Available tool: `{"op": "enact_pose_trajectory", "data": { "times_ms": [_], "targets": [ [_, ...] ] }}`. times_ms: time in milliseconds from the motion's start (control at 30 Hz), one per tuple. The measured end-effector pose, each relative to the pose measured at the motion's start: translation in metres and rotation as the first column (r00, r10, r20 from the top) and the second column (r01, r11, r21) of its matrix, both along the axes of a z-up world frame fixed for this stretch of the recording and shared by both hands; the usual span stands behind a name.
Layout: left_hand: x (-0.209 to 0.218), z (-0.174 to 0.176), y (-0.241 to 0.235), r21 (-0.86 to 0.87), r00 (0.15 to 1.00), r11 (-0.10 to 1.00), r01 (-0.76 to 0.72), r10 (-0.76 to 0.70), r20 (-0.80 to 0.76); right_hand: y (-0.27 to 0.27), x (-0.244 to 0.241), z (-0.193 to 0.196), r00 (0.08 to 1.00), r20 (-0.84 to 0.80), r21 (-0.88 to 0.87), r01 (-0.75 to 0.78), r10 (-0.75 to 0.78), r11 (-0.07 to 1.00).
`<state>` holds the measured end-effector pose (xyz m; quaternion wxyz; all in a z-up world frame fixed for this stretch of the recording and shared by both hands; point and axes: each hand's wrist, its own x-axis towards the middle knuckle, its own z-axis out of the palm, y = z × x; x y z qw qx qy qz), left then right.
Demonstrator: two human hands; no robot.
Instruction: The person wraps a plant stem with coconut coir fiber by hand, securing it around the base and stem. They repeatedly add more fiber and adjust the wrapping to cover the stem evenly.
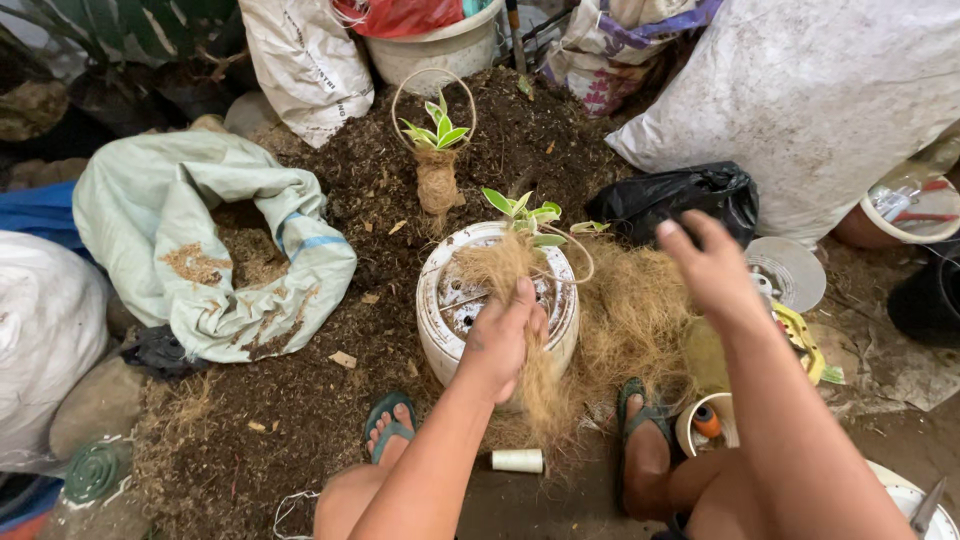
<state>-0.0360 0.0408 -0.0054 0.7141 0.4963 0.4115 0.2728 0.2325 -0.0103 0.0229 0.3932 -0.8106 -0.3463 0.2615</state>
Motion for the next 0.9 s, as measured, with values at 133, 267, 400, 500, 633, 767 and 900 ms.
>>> {"op": "enact_pose_trajectory", "data": {
  "times_ms": [133,267,400,500,633,767,900],
  "targets": [
    [0.011,-0.011,0.000,-0.128,0.995,0.988,-0.087,0.092,0.041,-0.015,-0.065,0.004,0.862,-0.274,0.110,-0.412,0.426,0.904],
    [0.022,-0.010,-0.011,-0.140,0.994,0.989,-0.039,0.053,0.095,-0.018,-0.103,-0.003,0.707,-0.178,0.110,-0.676,0.684,0.728],
    [0.024,0.001,-0.022,0.159,0.984,0.985,-0.065,0.037,0.175,-0.016,-0.115,-0.005,0.797,-0.361,-0.177,-0.569,0.485,0.803],
    [0.022,0.011,-0.015,-0.093,0.933,0.929,-0.359,0.355,-0.059,-0.018,-0.128,-0.011,0.703,-0.142,-0.185,-0.711,0.697,0.679],
    [0.015,0.018,-0.003,-0.316,0.801,0.780,-0.540,0.592,0.089,-0.025,-0.146,-0.018,0.676,-0.039,0.006,-0.736,0.735,0.677],
    [0.007,0.009,0.004,-0.312,0.775,0.766,-0.563,0.619,0.122,-0.025,-0.151,-0.014,0.739,-0.223,-0.089,-0.665,0.636,0.741],
    [0.013,-0.007,0.010,-0.266,0.776,0.828,-0.493,0.557,0.297,-0.021,-0.137,-0.009,0.716,-0.387,-0.047,-0.645,0.581,0.763]
  ]
}}
